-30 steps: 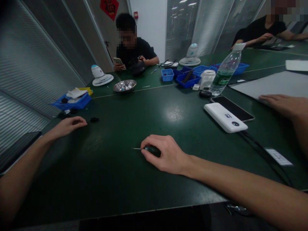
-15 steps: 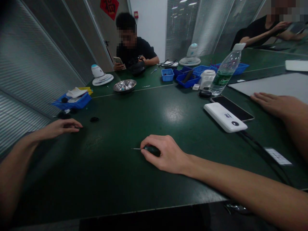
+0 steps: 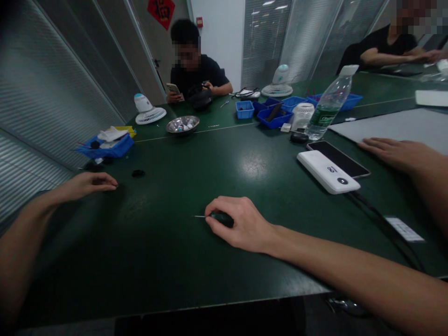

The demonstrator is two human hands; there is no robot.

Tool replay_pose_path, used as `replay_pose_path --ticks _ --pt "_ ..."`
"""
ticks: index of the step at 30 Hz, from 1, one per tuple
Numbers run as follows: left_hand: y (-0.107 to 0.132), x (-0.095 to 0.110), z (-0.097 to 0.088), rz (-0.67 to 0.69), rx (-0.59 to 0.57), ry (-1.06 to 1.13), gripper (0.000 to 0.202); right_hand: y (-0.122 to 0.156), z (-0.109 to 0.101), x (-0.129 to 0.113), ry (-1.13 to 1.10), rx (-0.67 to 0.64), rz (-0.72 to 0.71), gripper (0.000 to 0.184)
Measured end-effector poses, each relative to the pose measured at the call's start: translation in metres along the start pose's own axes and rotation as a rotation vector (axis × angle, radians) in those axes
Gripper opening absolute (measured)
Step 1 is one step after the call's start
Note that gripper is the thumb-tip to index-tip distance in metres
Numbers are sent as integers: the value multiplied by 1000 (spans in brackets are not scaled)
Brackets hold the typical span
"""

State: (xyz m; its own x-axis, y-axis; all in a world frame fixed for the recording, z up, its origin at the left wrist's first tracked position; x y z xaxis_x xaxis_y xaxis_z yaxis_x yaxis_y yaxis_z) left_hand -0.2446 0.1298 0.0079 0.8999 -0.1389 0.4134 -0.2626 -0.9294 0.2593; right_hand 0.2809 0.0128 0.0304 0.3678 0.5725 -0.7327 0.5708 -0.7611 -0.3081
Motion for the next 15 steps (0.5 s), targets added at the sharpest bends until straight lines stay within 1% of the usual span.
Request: replay_pose_path --ticks 4,6,9,12,15 --pt "-1 5 1 40 29 -26 50 0 0 1 3 -8 8 12" --pt "-2 7 1 39 77 -29 52 0 0 0 -2 -9 7 12" --pt "-2 12 -2 26 212 45 56 -1 0 -1 -12 -17 6 11" --pt "-2 23 -5 50 356 152 64 0 0 0 -6 -20 9 12" --pt "-3 37 -4 67 440 221 74 1 0 1 2 -21 12 12"
Point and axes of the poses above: each hand's wrist, its own y-axis away from the middle knuckle, its own z-axis out of the palm, x = y × z, the point moved 5 cm from there along -y, towards the middle knuckle, and after that the axes turned 10 degrees about z, right-handed, at the moved point
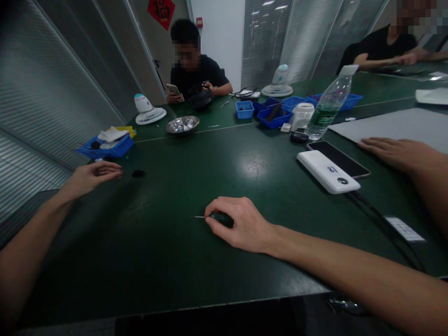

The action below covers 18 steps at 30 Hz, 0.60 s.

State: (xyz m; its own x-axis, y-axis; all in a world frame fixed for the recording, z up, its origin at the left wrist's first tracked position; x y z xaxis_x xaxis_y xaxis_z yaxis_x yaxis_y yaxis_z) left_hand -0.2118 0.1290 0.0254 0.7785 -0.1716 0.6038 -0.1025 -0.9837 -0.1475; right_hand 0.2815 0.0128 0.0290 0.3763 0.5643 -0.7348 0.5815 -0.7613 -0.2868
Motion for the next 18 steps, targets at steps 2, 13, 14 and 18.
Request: replay_pose_path --ticks 2,13,14,18 --pt "0 8 5 3 40 -17 74 0 0 0 0 1 -3 12" --pt "-9 14 33 110 1 -99 55 -1 0 -1 3 -10 -15 12" --pt "-9 12 34 86 -9 -109 54 -1 0 0 7 -9 -15 12" --pt "-10 11 36 35 -2 -121 53 -1 1 -1 6 -3 -20 13"
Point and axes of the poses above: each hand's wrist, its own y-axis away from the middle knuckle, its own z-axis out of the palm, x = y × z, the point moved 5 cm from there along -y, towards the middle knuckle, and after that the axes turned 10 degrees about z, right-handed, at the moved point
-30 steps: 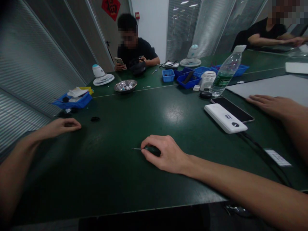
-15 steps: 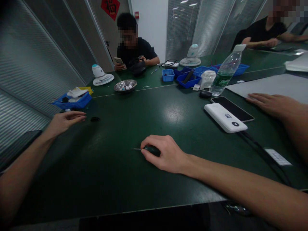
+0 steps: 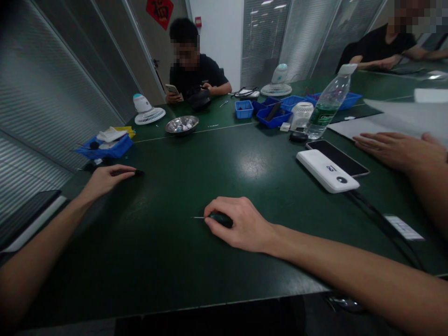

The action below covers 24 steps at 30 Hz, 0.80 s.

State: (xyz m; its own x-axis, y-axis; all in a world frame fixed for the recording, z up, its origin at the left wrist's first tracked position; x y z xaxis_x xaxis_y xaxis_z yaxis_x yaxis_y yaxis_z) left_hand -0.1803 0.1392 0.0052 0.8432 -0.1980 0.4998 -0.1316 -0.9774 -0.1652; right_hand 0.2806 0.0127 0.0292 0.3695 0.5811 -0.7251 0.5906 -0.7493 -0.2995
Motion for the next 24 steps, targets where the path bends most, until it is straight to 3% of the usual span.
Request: replay_pose_path --ticks 5,14,18,24 --pt "-3 -1 -1 -75 15 -2 51 -1 0 -1 0 -2 -4 13" --pt "-4 21 2 178 27 -184 48 -1 2 -1 10 -5 -9 13" --pt "-2 27 2 151 39 -194 48 -1 2 -2 19 1 -11 12" --pt "-5 16 1 134 54 -165 45 0 2 -1 8 -10 -20 12"
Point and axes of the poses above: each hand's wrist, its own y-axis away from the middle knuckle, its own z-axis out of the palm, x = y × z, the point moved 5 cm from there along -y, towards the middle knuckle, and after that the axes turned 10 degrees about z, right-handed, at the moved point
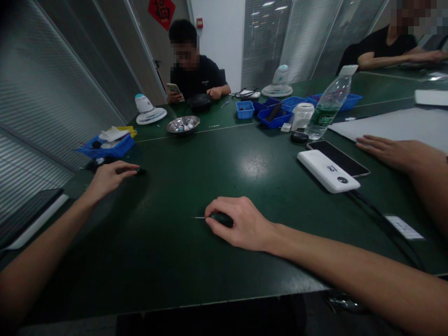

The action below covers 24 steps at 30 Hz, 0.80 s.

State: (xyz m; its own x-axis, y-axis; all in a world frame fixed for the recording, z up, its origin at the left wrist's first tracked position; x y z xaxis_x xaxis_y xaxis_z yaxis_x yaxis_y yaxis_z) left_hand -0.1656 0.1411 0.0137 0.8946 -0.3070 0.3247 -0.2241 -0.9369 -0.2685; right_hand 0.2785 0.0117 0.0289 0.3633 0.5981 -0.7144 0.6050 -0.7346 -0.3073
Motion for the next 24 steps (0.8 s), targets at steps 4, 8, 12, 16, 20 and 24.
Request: replay_pose_path --ticks 4,8,12,16,20,24 --pt "-1 -5 1 -2 -13 6 44 0 0 1 -5 -8 4 12" --pt "-1 3 1 39 0 4 43 0 0 1 -1 -7 4 12" --pt "-3 10 2 66 -23 -9 43 -1 0 0 -1 -4 -2 13" --pt "-5 6 2 64 -35 -16 43 0 1 -1 -2 -20 5 12" --pt "-2 12 3 115 -12 -53 39 0 1 0 2 -14 5 11" --pt "10 42 9 225 -57 -361 42 0 1 1 6 -10 3 11"
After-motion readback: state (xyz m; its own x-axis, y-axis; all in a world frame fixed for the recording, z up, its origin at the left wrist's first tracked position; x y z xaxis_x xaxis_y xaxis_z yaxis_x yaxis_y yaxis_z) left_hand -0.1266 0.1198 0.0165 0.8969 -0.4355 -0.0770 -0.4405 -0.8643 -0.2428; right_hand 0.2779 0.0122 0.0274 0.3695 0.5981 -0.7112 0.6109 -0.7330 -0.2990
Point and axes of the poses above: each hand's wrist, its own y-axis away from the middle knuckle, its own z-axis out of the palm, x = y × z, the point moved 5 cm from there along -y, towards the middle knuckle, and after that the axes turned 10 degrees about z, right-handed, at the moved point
